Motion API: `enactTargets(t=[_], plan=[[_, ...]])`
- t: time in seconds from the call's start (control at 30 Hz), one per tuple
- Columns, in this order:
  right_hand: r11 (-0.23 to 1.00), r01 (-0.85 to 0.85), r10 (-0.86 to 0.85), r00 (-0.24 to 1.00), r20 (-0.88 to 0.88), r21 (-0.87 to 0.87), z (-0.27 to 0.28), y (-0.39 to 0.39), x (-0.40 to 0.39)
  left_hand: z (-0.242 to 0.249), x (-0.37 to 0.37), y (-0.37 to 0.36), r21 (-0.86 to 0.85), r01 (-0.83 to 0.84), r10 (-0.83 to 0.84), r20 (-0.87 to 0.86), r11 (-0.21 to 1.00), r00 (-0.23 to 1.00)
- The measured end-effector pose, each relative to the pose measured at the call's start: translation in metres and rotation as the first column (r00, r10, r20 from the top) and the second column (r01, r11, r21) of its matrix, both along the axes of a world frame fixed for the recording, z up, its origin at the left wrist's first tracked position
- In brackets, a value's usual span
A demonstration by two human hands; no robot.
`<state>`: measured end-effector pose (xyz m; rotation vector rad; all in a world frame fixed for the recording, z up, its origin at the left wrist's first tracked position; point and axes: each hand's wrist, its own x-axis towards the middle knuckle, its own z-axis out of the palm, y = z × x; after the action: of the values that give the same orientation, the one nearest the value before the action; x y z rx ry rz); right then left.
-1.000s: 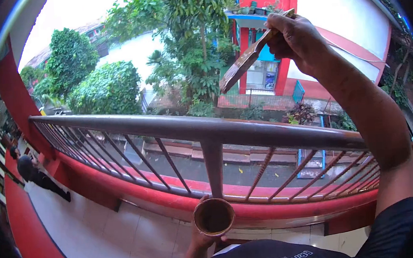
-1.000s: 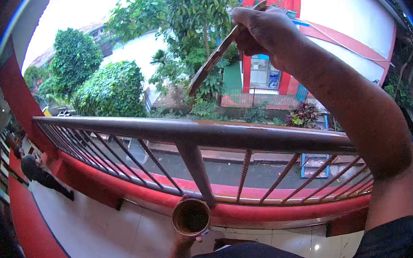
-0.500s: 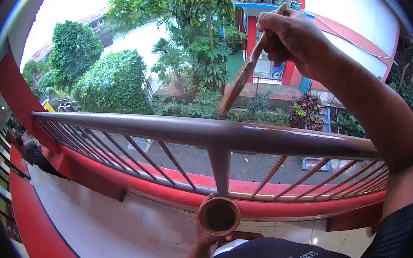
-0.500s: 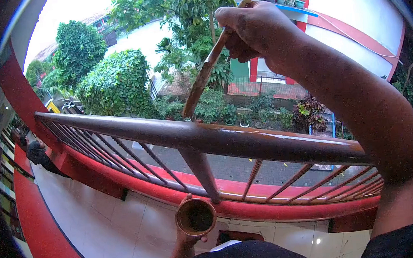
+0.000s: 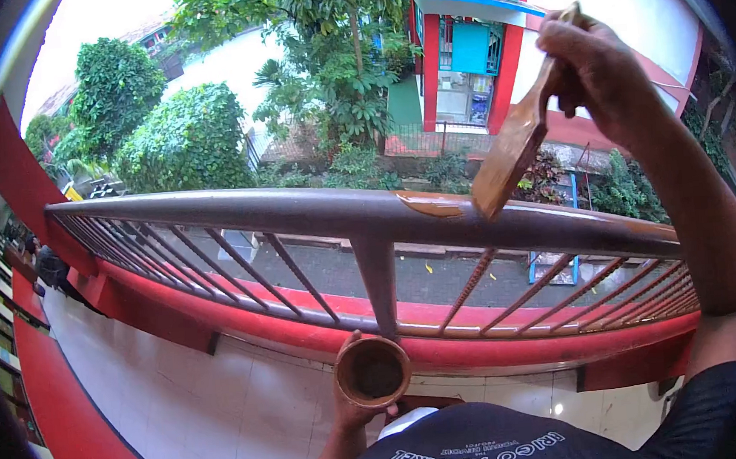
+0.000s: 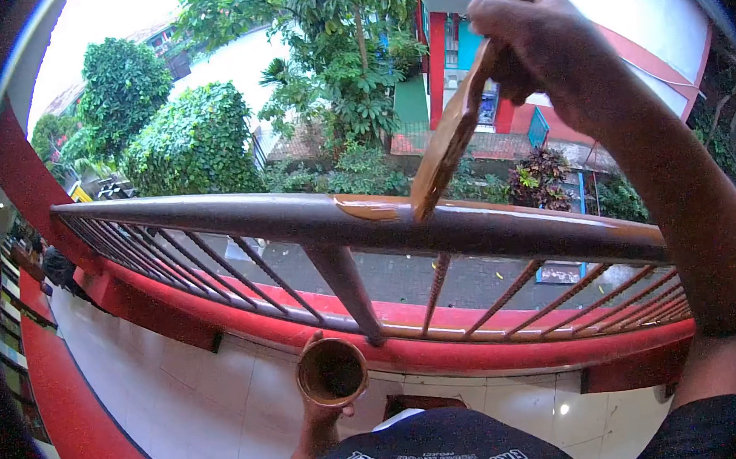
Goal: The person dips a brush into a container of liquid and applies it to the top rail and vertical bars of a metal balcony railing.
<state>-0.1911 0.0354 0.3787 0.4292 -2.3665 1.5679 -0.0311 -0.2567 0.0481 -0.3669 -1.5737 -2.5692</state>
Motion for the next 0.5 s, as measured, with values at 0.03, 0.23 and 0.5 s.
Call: enactTargets(t=[0.03, 0.23, 0.5], plan=[[1.0, 0.019, -0.02, 0.998, -0.054, -0.008, 0.002, 0.003, 0.004, 0.0, 0.0, -0.001, -0.005, -0.026, 0.026, -0.014, 1.0, 1.0], [0.994, 0.026, -0.04, 0.99, -0.132, -0.106, -0.015, -0.038, 0.017, 0.008, -0.002, -0.005, -0.076, -0.032, 0.026, -0.069, 0.997, 0.997], [0.964, 0.262, -0.245, 0.828, -0.505, -0.038, -0.02, 0.029, 0.082, -0.001, -0.004, -0.009, -0.034, -0.045, 0.043, -0.067, 0.998, 0.997]])
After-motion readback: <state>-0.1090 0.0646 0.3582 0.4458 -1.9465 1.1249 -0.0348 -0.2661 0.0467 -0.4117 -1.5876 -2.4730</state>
